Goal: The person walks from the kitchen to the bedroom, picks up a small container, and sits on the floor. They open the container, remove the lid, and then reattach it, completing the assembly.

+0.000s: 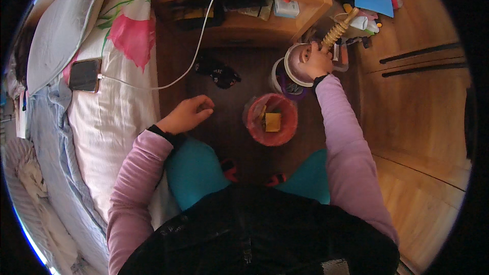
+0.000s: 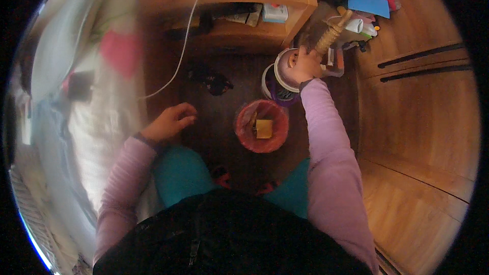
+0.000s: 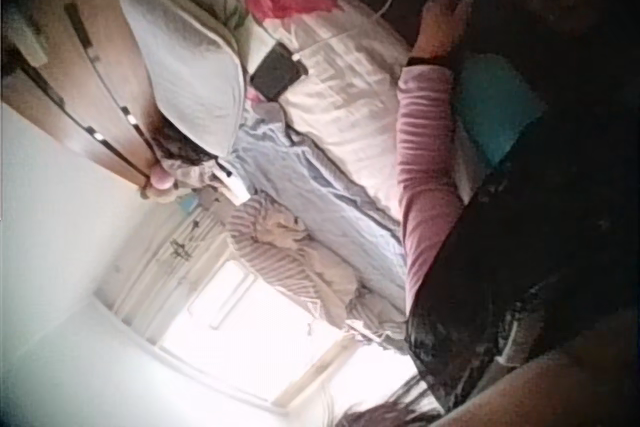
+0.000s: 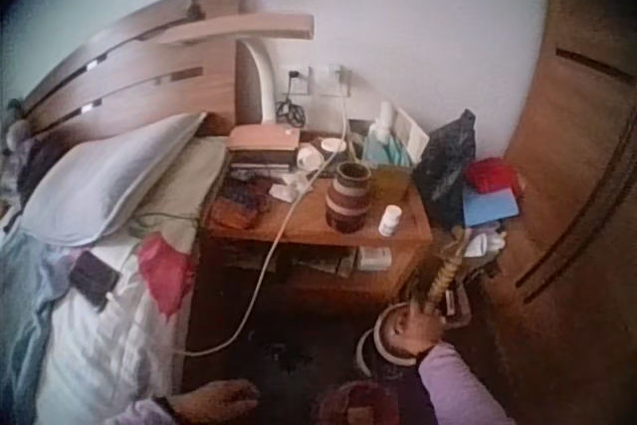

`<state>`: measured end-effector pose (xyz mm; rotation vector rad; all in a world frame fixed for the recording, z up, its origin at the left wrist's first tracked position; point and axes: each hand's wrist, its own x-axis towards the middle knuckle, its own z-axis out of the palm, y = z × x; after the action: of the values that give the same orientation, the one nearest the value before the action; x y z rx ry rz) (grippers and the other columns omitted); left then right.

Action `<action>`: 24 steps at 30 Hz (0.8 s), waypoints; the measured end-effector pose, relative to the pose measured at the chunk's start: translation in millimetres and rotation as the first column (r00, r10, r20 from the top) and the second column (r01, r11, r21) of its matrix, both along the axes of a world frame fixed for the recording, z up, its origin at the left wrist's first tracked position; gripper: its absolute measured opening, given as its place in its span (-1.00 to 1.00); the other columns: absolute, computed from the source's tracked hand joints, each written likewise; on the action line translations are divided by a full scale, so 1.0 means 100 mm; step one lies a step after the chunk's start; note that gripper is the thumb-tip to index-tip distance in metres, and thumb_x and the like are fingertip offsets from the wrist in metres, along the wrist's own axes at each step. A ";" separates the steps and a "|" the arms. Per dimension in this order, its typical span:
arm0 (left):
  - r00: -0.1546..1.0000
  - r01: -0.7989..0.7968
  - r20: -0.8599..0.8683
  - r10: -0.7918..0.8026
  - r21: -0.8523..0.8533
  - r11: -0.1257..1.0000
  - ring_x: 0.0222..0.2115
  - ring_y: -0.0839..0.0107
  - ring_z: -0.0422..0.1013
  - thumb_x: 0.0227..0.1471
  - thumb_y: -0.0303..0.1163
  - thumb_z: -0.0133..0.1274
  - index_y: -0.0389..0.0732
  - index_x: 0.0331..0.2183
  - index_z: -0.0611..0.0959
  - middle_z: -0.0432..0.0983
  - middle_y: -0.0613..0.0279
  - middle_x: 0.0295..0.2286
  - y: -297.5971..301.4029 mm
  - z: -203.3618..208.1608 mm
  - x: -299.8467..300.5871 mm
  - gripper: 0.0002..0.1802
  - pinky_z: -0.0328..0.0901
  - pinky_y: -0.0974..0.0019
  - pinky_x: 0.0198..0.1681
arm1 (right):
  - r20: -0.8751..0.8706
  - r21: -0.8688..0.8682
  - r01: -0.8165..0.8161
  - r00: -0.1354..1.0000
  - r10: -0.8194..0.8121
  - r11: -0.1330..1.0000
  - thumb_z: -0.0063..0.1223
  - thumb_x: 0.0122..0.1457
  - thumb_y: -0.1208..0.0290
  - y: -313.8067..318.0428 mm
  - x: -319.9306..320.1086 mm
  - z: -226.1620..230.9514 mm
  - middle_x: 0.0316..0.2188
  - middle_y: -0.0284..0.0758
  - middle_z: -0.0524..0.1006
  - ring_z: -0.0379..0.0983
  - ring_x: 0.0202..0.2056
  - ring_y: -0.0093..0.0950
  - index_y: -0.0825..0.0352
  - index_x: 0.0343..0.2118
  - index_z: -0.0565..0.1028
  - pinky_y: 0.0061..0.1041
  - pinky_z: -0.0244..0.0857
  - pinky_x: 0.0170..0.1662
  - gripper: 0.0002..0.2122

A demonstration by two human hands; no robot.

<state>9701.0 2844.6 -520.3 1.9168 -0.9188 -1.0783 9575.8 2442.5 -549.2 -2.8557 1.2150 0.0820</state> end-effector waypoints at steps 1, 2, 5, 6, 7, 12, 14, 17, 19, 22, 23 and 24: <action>1.000 0.014 -0.012 -0.014 -0.004 1.000 -0.30 0.40 0.45 0.06 -0.34 0.05 -0.27 -0.19 0.53 0.52 0.13 -0.34 0.00 -0.01 0.00 -0.72 0.32 0.33 -0.22 | 0.016 0.028 0.006 1.000 -0.007 1.000 0.31 -0.27 0.07 0.00 -0.05 0.09 0.02 -0.01 0.26 0.27 0.00 0.02 0.16 0.10 0.25 -0.14 0.32 -0.05 -0.21; 0.999 0.003 -0.039 -0.002 0.005 1.000 -0.28 0.41 0.44 0.07 -0.32 0.05 -0.26 -0.18 0.52 0.52 0.14 -0.32 -0.01 -0.01 0.00 -0.71 0.32 0.33 -0.21 | 0.065 0.043 -0.015 0.998 0.013 0.999 0.31 -0.28 0.08 0.01 -0.10 0.18 0.01 -0.01 0.28 0.28 0.00 -0.01 0.19 0.10 0.24 -0.16 0.31 -0.04 -0.20; 0.980 -0.042 -0.192 0.044 0.011 0.999 -0.21 0.41 0.41 0.09 -0.26 0.06 -0.25 -0.11 0.48 0.49 0.19 -0.25 -0.09 0.04 -0.05 -0.64 0.32 0.32 -0.18 | 0.263 0.172 -0.088 0.964 0.040 0.981 0.31 -0.28 0.11 0.13 -0.32 0.44 -0.06 0.02 0.37 0.34 -0.03 -0.07 0.33 0.09 0.24 -0.25 0.27 0.02 -0.19; 0.952 -0.086 -0.292 0.087 0.015 0.996 -0.18 0.41 0.39 0.09 -0.24 0.06 -0.25 -0.07 0.45 0.47 0.20 -0.21 -0.14 0.07 -0.10 -0.59 0.32 0.32 -0.16 | 0.283 0.213 -0.117 0.958 0.053 0.970 0.31 -0.24 0.13 0.21 -0.41 0.51 -0.05 0.00 0.38 0.36 -0.02 -0.11 0.35 0.11 0.22 -0.31 0.24 0.04 -0.19; 0.908 -0.138 -0.392 0.152 0.064 0.988 -0.14 0.40 0.38 0.10 -0.22 0.07 -0.25 -0.03 0.43 0.45 0.21 -0.17 -0.20 0.11 -0.17 -0.55 0.32 0.32 -0.14 | 0.421 0.359 -0.186 0.907 0.019 0.915 0.33 -0.25 0.15 0.31 -0.50 0.55 -0.10 -0.03 0.42 0.38 -0.06 -0.13 0.35 0.04 0.27 -0.30 0.27 0.00 -0.25; 0.809 -0.267 -0.550 0.207 -0.031 0.963 -0.01 0.32 0.28 0.11 -0.12 0.05 -0.32 0.09 0.29 0.34 0.10 -0.02 -0.61 0.20 -0.68 -0.35 0.22 0.23 0.04 | 0.544 0.767 -0.344 0.797 -0.264 0.542 0.28 -0.07 0.25 0.94 -0.88 0.56 -0.07 -0.23 0.40 0.31 -0.03 -0.46 0.45 0.04 0.26 -0.48 0.16 0.06 -0.36; 0.737 -0.302 -0.654 0.170 -0.094 0.949 -0.08 0.36 0.31 0.05 -0.13 0.14 -0.35 0.06 0.30 0.35 0.12 -0.06 -0.73 0.12 -0.89 -0.31 0.26 0.31 -0.03 | 0.435 0.859 -0.240 0.808 -0.398 0.453 0.28 -0.06 0.25 1.17 -0.95 0.46 -0.08 -0.25 0.38 0.28 -0.03 -0.46 0.44 0.04 0.26 -0.48 0.14 0.07 -0.37; 0.596 -0.379 -0.778 0.196 -0.057 0.924 -0.19 0.37 0.39 0.06 -0.17 0.13 -0.34 0.03 0.36 0.44 0.16 -0.17 -0.76 -0.04 -1.13 -0.39 0.29 0.31 -0.09 | 0.428 0.887 -0.284 0.800 -0.420 0.363 0.35 -0.15 0.22 1.40 -1.10 0.31 0.02 -0.18 0.34 0.26 0.03 -0.34 0.36 0.04 0.25 -0.36 0.12 0.11 -0.31; 0.608 -0.406 -0.764 0.218 -0.062 0.912 -0.25 0.36 0.42 0.09 -0.21 0.10 -0.31 0.01 0.39 0.48 0.17 -0.23 -0.71 -0.13 -1.20 -0.47 0.33 0.28 -0.13 | 0.559 0.779 -0.402 0.793 -0.242 0.482 0.37 -0.19 0.25 1.45 -1.22 0.23 0.08 -0.18 0.28 0.20 0.09 -0.30 0.33 0.06 0.24 -0.31 0.04 0.16 -0.27; 0.330 -0.502 -0.916 0.226 0.032 0.864 -0.08 0.23 0.37 0.14 -0.15 0.02 -0.30 0.07 0.32 0.41 0.09 -0.07 -0.63 -0.23 -1.24 -0.42 0.28 0.15 0.01 | 0.666 0.536 -0.612 0.730 0.154 0.582 0.40 -0.25 0.28 1.47 -1.39 0.12 0.12 -0.17 0.23 0.12 0.14 -0.24 0.31 0.10 0.22 -0.25 -0.05 0.21 -0.20; 0.345 -0.514 -0.909 0.234 0.025 0.857 -0.06 0.22 0.36 0.12 -0.13 0.04 -0.29 0.08 0.32 0.40 0.06 -0.05 -0.61 -0.27 -1.25 -0.39 0.25 0.14 0.06 | 0.657 0.525 -0.638 0.725 0.208 0.564 0.41 -0.27 0.28 1.48 -1.43 0.08 0.12 -0.17 0.22 0.11 0.15 -0.22 0.30 0.11 0.21 -0.24 -0.07 0.22 -0.18; 0.380 -0.504 -0.895 0.236 0.014 0.864 -0.07 0.23 0.36 0.12 -0.14 0.05 -0.29 0.07 0.33 0.41 0.08 -0.06 -0.60 -0.29 -1.26 -0.40 0.26 0.15 0.05 | 0.674 0.489 -0.680 0.692 0.259 0.547 0.42 -0.29 0.28 1.49 -1.46 0.05 0.12 -0.16 0.21 0.10 0.16 -0.21 0.30 0.13 0.20 -0.23 -0.09 0.23 -0.16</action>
<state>9575.0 2784.8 -549.8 0.9675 0.0177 -1.3355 9429.8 2591.5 -544.3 -2.1541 0.1309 -0.1817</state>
